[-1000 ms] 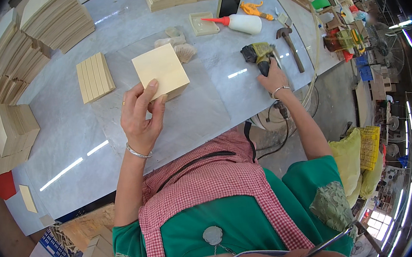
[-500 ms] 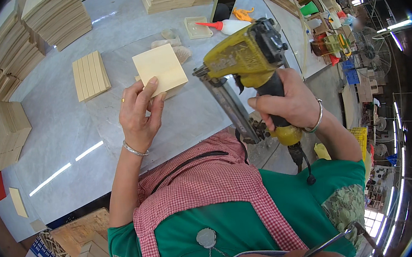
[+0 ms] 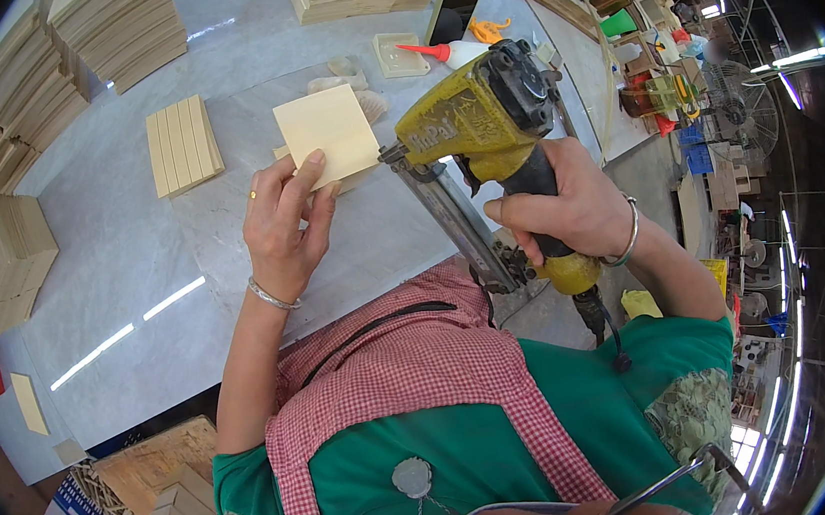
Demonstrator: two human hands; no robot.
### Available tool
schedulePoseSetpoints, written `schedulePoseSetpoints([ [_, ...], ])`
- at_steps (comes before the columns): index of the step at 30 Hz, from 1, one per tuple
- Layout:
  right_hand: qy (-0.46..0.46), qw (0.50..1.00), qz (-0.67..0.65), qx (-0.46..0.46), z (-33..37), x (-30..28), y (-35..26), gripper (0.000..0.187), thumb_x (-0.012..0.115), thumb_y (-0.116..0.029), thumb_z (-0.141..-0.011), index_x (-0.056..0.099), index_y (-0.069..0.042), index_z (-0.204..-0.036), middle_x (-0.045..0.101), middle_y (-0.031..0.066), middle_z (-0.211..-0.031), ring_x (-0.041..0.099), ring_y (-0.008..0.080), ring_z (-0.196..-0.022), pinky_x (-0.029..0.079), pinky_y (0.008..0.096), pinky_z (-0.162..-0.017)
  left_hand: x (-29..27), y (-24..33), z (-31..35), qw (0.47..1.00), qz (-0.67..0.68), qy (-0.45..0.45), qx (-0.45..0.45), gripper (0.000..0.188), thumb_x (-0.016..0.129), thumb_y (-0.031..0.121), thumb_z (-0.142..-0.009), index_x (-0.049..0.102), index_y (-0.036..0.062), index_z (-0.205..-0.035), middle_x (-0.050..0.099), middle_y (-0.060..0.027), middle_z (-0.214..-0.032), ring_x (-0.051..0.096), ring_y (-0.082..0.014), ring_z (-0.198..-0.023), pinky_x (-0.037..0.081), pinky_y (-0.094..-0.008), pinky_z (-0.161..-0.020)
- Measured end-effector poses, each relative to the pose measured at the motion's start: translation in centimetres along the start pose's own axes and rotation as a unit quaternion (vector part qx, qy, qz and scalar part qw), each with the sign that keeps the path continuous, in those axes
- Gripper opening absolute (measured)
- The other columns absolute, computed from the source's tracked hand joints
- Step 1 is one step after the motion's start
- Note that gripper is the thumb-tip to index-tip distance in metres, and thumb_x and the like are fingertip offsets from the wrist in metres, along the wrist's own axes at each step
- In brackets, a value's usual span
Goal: Assembling and gluing wooden panels to form a small house-shaped structure using a nail gun and glue.
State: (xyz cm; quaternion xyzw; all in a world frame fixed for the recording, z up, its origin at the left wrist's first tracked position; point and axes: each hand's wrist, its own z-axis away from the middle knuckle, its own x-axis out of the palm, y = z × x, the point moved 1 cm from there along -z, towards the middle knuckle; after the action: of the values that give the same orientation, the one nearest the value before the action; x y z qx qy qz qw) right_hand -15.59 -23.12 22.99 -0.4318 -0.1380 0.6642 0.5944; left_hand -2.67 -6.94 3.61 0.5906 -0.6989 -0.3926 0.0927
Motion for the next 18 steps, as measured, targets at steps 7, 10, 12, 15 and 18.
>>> schedulePoseSetpoints([
  [7,0.004,1.000,0.001,0.005,0.0,0.1,-0.2,0.018,0.062,-0.011,-0.076,0.055,0.006,-0.076,0.057,0.0049,-0.055,0.054,0.0095,-0.045,0.044,0.0255,-0.042,0.2,-0.2,0.1,1.000,0.003,0.002,-0.001,0.037,0.073,0.000,-0.075,0.064,0.0041,-0.111,0.060,-0.0102,-0.096,0.054,-0.0148,-0.067,0.046,-0.0252,-0.053],
  [10,-0.007,1.000,0.029,0.009,0.0,0.0,-0.1,0.019,0.061,-0.011,-0.075,0.055,0.007,-0.077,0.057,0.0046,-0.054,0.054,0.0095,-0.045,0.044,0.0259,-0.043,0.1,-0.1,0.0,1.000,0.008,0.007,0.002,0.038,0.073,0.000,-0.074,0.064,0.0044,-0.111,0.060,-0.0102,-0.096,0.054,-0.0146,-0.067,0.046,-0.0249,-0.052],
  [12,0.002,0.998,0.062,0.000,0.1,0.3,-0.3,0.019,0.061,-0.011,-0.075,0.055,0.007,-0.077,0.056,0.0044,-0.053,0.054,0.0093,-0.045,0.044,0.0262,-0.043,0.1,-0.1,0.0,1.000,0.005,0.011,0.005,0.035,0.072,-0.001,-0.076,0.064,0.0031,-0.109,0.060,-0.0101,-0.095,0.054,-0.0116,-0.063,0.047,-0.0231,-0.053],
  [15,0.008,0.999,0.046,-0.005,0.4,1.0,-0.9,0.020,0.061,-0.012,-0.074,0.055,0.007,-0.077,0.056,0.0046,-0.052,0.054,0.0096,-0.044,0.044,0.0264,-0.043,0.1,-0.1,0.0,1.000,0.009,0.006,0.003,0.035,0.072,-0.002,-0.075,0.064,0.0032,-0.109,0.060,-0.0103,-0.095,0.054,-0.0117,-0.063,0.046,-0.0230,-0.052],
  [18,0.000,0.998,0.063,-0.012,0.2,1.4,-1.4,0.021,0.061,-0.013,-0.074,0.055,0.007,-0.078,0.056,0.0054,-0.052,0.055,0.0099,-0.045,0.044,0.0264,-0.043,0.1,-0.2,0.0,1.000,0.007,0.002,0.008,0.036,0.072,-0.001,-0.075,0.064,0.0033,-0.110,0.060,-0.0105,-0.096,0.054,-0.0118,-0.064,0.046,-0.0233,-0.052],
])
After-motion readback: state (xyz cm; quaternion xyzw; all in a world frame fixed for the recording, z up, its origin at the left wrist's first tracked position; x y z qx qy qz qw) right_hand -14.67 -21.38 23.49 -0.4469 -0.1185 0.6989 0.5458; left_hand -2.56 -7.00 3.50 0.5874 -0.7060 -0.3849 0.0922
